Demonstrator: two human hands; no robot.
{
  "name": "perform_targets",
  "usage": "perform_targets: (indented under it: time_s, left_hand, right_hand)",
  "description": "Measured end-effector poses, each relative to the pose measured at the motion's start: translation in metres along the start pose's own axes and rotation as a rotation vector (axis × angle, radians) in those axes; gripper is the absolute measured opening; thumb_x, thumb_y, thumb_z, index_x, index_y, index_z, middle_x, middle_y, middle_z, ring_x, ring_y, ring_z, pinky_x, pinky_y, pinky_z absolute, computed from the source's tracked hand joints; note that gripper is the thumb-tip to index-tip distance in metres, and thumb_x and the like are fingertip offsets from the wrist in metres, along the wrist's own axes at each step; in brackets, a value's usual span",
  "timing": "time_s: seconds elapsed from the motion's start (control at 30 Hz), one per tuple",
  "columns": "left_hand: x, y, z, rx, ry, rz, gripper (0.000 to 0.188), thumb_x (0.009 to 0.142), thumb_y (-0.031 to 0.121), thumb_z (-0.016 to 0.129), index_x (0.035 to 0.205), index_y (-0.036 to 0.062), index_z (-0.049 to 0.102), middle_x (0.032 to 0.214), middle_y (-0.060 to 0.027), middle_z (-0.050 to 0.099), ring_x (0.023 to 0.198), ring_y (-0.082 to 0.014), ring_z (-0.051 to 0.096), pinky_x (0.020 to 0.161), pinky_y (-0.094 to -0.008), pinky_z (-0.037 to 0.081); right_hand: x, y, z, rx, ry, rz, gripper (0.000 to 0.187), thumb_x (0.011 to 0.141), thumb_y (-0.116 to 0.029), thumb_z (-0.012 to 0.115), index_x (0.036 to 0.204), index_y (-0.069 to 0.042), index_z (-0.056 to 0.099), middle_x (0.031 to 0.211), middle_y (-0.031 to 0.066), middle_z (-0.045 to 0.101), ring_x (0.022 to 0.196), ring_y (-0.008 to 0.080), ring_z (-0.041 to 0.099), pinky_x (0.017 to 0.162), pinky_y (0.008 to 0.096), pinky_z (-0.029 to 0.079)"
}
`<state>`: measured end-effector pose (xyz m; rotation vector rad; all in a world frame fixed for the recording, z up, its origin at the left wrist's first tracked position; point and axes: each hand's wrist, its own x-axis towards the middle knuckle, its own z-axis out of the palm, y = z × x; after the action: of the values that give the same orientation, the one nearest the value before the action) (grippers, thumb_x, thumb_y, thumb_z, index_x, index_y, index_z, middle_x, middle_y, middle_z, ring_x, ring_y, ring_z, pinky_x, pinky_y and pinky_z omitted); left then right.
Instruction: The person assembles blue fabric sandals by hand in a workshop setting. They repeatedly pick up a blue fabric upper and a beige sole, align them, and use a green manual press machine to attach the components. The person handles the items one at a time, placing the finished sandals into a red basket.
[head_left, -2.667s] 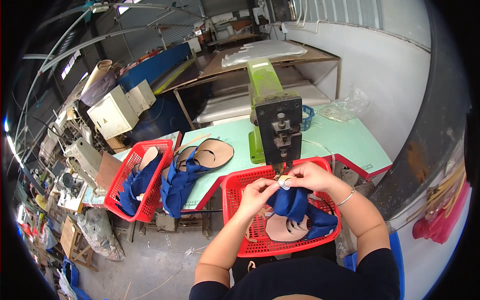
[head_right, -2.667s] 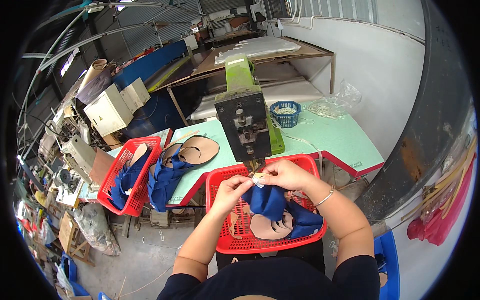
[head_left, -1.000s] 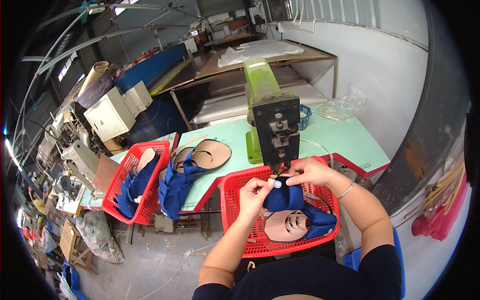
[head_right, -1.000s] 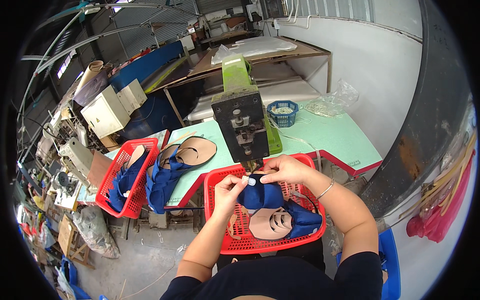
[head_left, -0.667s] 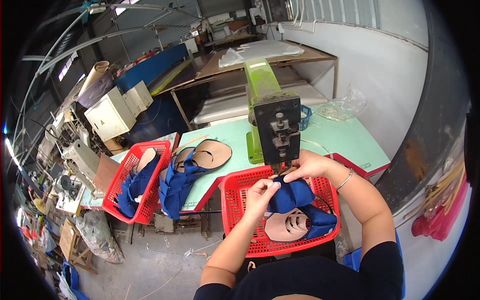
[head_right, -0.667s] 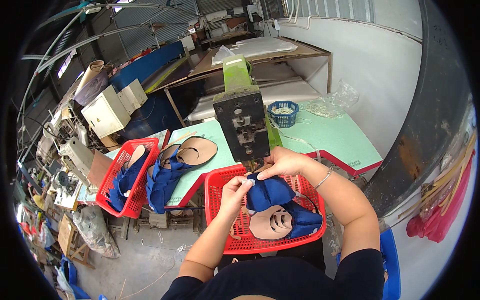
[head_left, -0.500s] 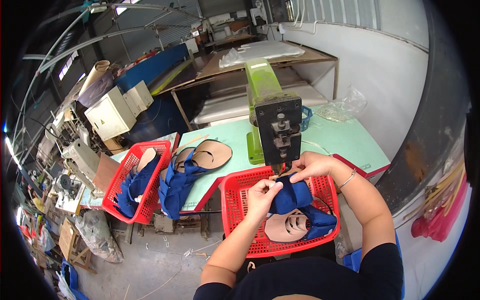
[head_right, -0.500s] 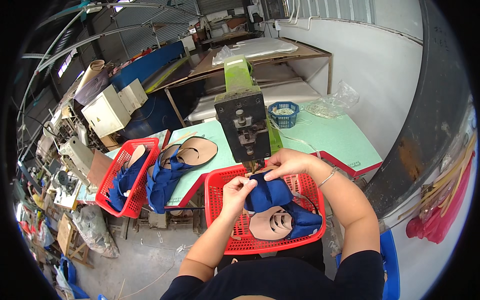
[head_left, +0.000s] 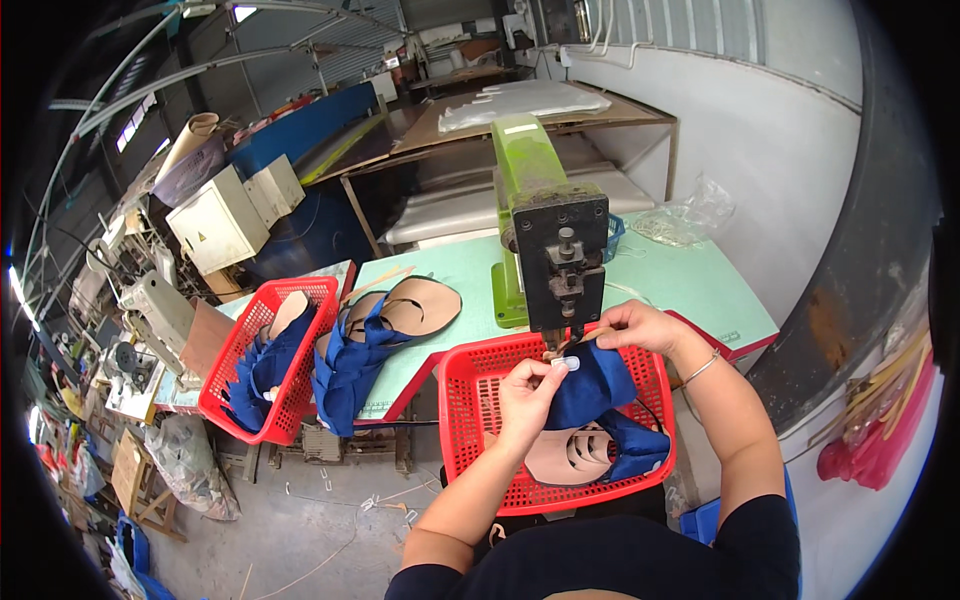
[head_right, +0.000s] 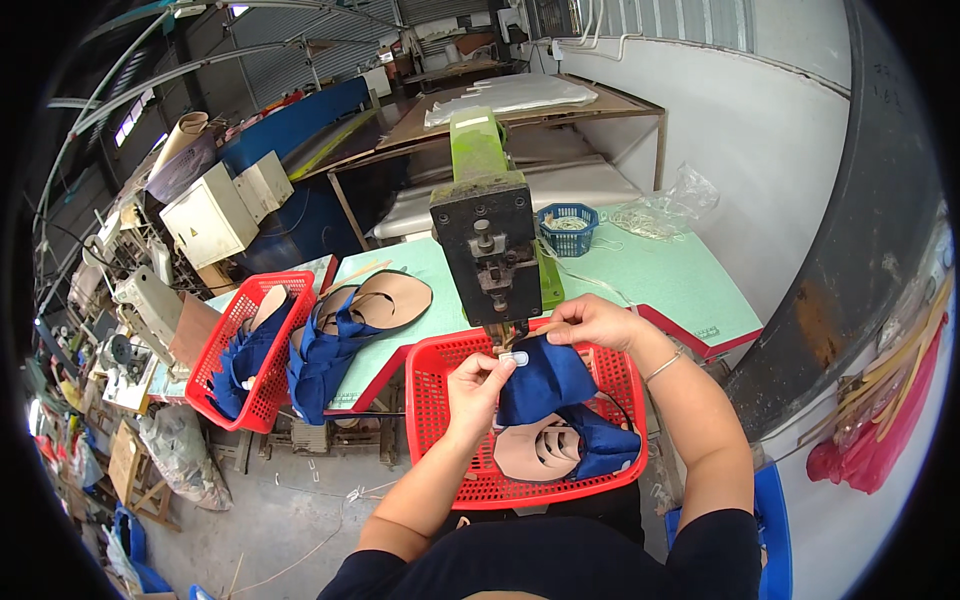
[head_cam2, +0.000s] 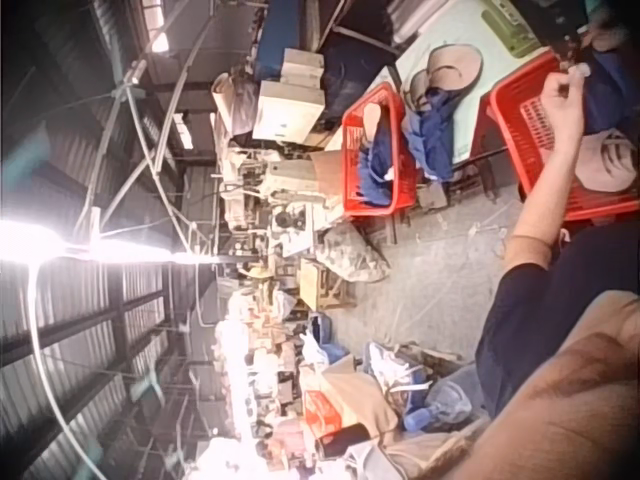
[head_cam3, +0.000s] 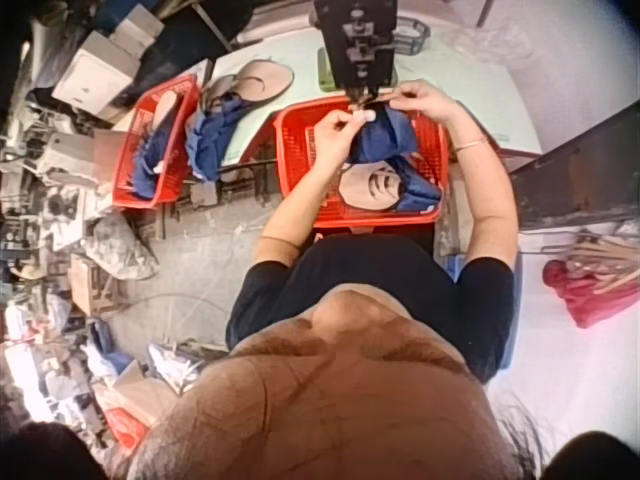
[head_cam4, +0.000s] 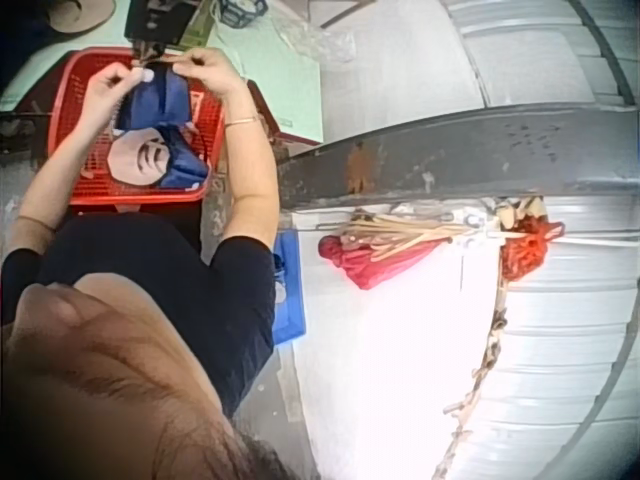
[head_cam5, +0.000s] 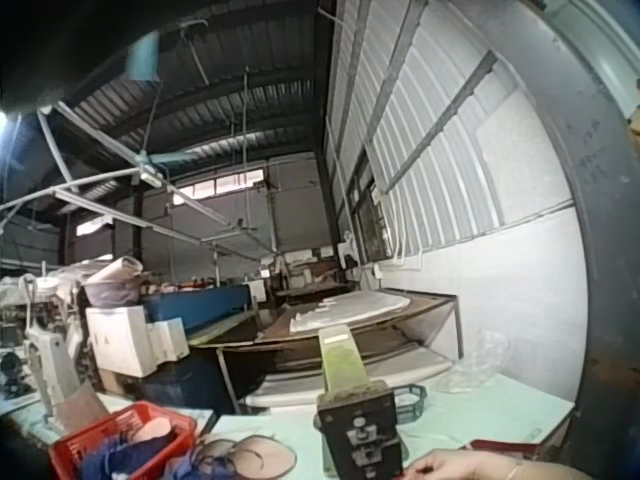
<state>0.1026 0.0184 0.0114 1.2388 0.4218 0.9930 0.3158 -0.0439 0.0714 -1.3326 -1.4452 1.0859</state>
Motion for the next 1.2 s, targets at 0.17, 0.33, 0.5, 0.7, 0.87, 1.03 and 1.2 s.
perform_targets:
  time_s: [0.17, 0.33, 0.5, 0.7, 0.87, 1.03, 1.2]
  left_hand:
    - [0.001, -0.006, 0.008, -0.083, 0.063, 0.03, 0.011, 0.081, 0.008, 0.067, 0.075, 0.0035, 0.059, 0.075, -0.0021, 0.062, 0.065, -0.0045, 0.053, 0.061, -0.0189, 0.042]
    - [0.004, -0.001, 0.003, -0.08, 0.074, 0.019, 0.011, 0.08, 0.007, 0.068, 0.074, 0.0039, 0.059, 0.074, -0.0028, 0.062, 0.065, -0.0056, 0.053, 0.062, -0.0203, 0.043]
    - [0.012, 0.007, -0.008, 0.112, 0.002, 0.076, 0.011, 0.077, 0.006, 0.069, 0.073, 0.0025, 0.06, 0.076, -0.0029, 0.061, 0.069, -0.007, 0.055, 0.065, -0.021, 0.044]
    - [0.027, 0.026, -0.024, 0.459, -0.136, 0.205, 0.014, 0.072, 0.012, 0.074, 0.069, 0.0026, 0.064, 0.068, -0.0012, 0.055, 0.065, -0.0082, 0.051, 0.06, -0.023, 0.041]
    - [0.033, 0.044, -0.029, 0.563, -0.254, 0.202, 0.011, 0.073, 0.011, 0.072, 0.073, 0.0028, 0.065, 0.072, -0.0019, 0.056, 0.07, -0.0098, 0.052, 0.067, -0.0244, 0.041]
    - [0.033, 0.045, -0.031, 0.561, -0.26, 0.21, 0.011, 0.074, 0.012, 0.072, 0.074, 0.0033, 0.065, 0.072, -0.002, 0.057, 0.07, -0.0097, 0.053, 0.068, -0.0239, 0.041]
    - [0.026, 0.025, -0.034, 0.344, -0.182, 0.121, 0.01, 0.075, 0.008, 0.071, 0.076, 0.0023, 0.064, 0.073, -0.0018, 0.059, 0.069, -0.0088, 0.055, 0.065, -0.0227, 0.043]
  right_hand:
    - [0.009, -0.002, -0.008, -0.043, 0.005, 0.007, 0.018, 0.078, -0.018, 0.069, 0.086, -0.002, 0.064, 0.073, -0.0048, 0.058, 0.066, 0.0036, 0.047, 0.062, 0.0195, 0.039]
    - [0.006, -0.012, 0.0, 0.021, 0.031, 0.029, 0.019, 0.077, -0.017, 0.069, 0.087, -0.001, 0.064, 0.074, -0.004, 0.059, 0.067, 0.0044, 0.048, 0.064, 0.0199, 0.04]
    - [-0.001, 0.007, 0.001, 0.001, -0.016, 0.03, 0.019, 0.075, -0.015, 0.071, 0.088, -0.001, 0.064, 0.074, -0.003, 0.058, 0.069, 0.0055, 0.05, 0.066, 0.0207, 0.041]
    - [-0.005, 0.026, 0.019, 0.03, 0.015, 0.024, 0.02, 0.072, -0.012, 0.074, 0.086, -0.002, 0.063, 0.076, -0.0014, 0.059, 0.07, 0.0069, 0.052, 0.065, 0.022, 0.043]
    - [-0.004, 0.027, 0.03, 0.052, 0.045, 0.011, 0.019, 0.072, -0.01, 0.073, 0.086, -0.002, 0.063, 0.079, 0.0007, 0.062, 0.074, 0.0082, 0.055, 0.068, 0.0229, 0.044]
    - [-0.005, 0.027, 0.033, 0.023, 0.043, -0.006, 0.017, 0.073, -0.009, 0.072, 0.086, -0.002, 0.063, 0.082, 0.0014, 0.063, 0.076, 0.009, 0.056, 0.07, 0.0231, 0.045]
    - [-0.01, 0.019, 0.031, 0.015, 0.064, -0.009, 0.018, 0.074, -0.011, 0.072, 0.086, -0.001, 0.063, 0.08, 0.0014, 0.063, 0.074, 0.0086, 0.056, 0.069, 0.0226, 0.045]
